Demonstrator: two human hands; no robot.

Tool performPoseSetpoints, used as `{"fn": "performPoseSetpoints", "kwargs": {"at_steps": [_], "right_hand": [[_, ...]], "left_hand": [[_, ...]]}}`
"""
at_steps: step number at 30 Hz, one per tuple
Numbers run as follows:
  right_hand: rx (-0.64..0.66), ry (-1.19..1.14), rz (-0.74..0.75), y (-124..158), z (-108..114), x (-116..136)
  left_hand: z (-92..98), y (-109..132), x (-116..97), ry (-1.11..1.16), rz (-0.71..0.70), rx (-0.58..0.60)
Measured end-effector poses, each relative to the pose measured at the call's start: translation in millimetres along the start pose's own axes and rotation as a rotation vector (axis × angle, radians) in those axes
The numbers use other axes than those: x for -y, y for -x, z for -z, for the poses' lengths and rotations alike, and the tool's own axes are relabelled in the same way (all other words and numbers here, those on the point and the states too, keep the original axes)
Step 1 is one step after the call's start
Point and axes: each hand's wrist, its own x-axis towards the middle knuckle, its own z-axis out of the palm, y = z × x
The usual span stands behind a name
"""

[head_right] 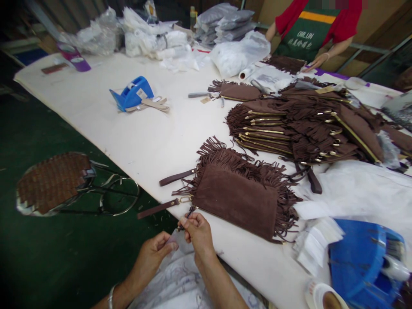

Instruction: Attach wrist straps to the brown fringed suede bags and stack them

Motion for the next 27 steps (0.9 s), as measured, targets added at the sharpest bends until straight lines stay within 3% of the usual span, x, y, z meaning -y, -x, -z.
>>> {"fn": "performPoseSetpoints", "kwargs": {"at_steps": [12, 19, 27], "right_hand": [[-0.008, -0.007, 0.024, 1, -3, -2], [-0.017, 0.027, 0.026, 2, -4, 1], [-0.058, 0.101, 0.039, -1, -2, -2]], "left_hand": [[-3.1, 1, -16, 0.142, 0.091, 0.052], [-2.6, 1, -15, 0.279, 0.153, 0.084], [-4.2, 0, -17, 0.157, 0.102, 0.016]]}}
